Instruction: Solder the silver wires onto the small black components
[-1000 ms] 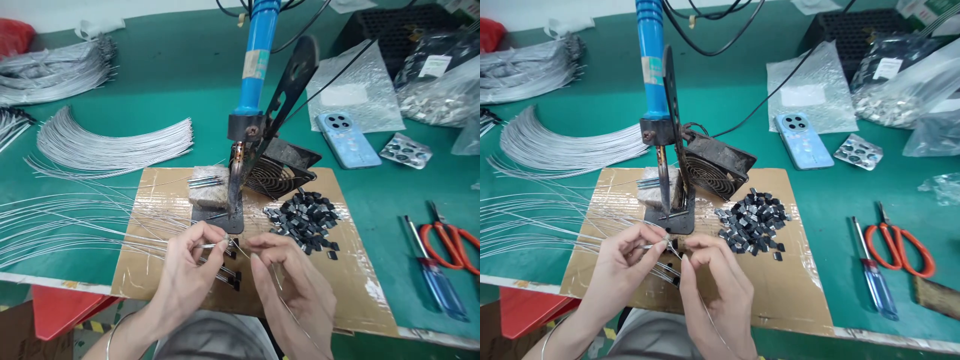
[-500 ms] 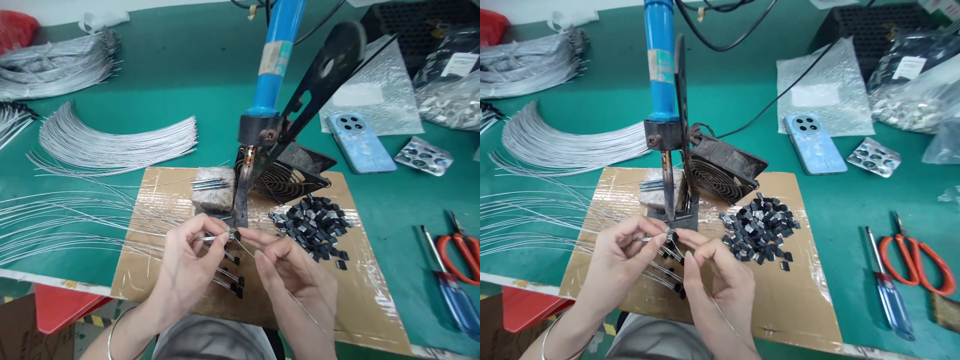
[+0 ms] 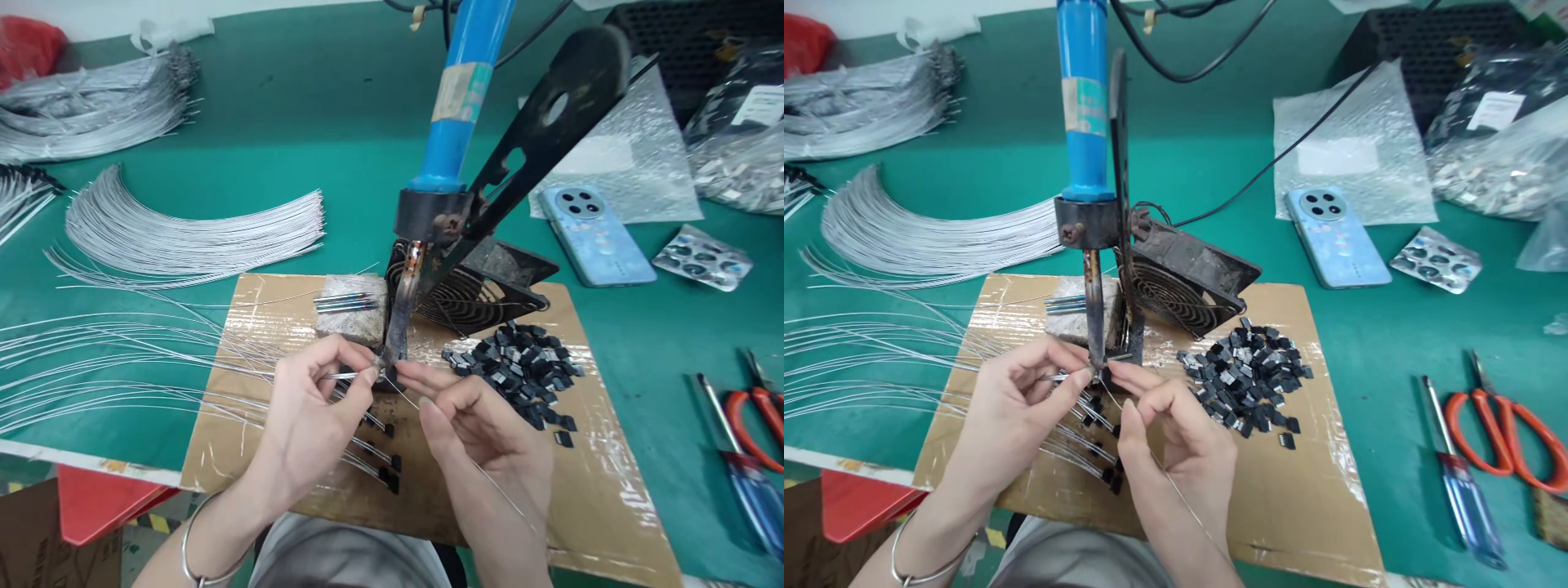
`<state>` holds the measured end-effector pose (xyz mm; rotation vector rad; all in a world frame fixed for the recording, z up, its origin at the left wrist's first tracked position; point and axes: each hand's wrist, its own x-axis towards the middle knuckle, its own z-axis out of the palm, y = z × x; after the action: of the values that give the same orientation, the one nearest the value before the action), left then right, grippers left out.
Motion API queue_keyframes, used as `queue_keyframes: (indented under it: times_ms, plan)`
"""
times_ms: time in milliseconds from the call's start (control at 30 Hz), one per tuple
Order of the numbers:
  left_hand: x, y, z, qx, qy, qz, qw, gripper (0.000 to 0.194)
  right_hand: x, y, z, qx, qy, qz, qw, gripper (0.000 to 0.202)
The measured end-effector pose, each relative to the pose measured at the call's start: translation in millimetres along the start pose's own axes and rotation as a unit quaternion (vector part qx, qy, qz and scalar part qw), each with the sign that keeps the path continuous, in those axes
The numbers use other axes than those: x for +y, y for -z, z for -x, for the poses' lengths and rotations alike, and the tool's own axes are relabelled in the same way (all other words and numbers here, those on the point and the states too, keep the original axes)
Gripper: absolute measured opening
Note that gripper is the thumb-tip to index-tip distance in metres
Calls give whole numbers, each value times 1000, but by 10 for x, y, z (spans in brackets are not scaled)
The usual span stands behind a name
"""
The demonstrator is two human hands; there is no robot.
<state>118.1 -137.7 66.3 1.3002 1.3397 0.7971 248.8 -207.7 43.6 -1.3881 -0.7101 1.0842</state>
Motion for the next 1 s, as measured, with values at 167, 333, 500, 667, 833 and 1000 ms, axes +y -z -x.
queue_keyframes:
  times_ms: [167,333,500,667,833,1000]
  plan:
    - [-2,12,-9,0,-1,6,1000,12,-27,-13,-21,5,-1,8,1000,28]
    - [19,-2,-14,6,-4,3,1000,12,-39,-10,-29,3,-4,9,1000,28]
    - [32,0,-23,0,0,1,1000,12,-36,-2,-24,4,1,5,1000,27]
    - [36,24,-4,-2,-1,-10,1000,10,-34,-5,-19,4,4,0,1000,26]
    - [35,29,8,-1,-6,-18,1000,10,-19,-2,-20,3,10,-1,1000,25]
    - [35,25,-4,2,-9,-22,1000,11,-10,8,-22,-7,22,1,1000,23]
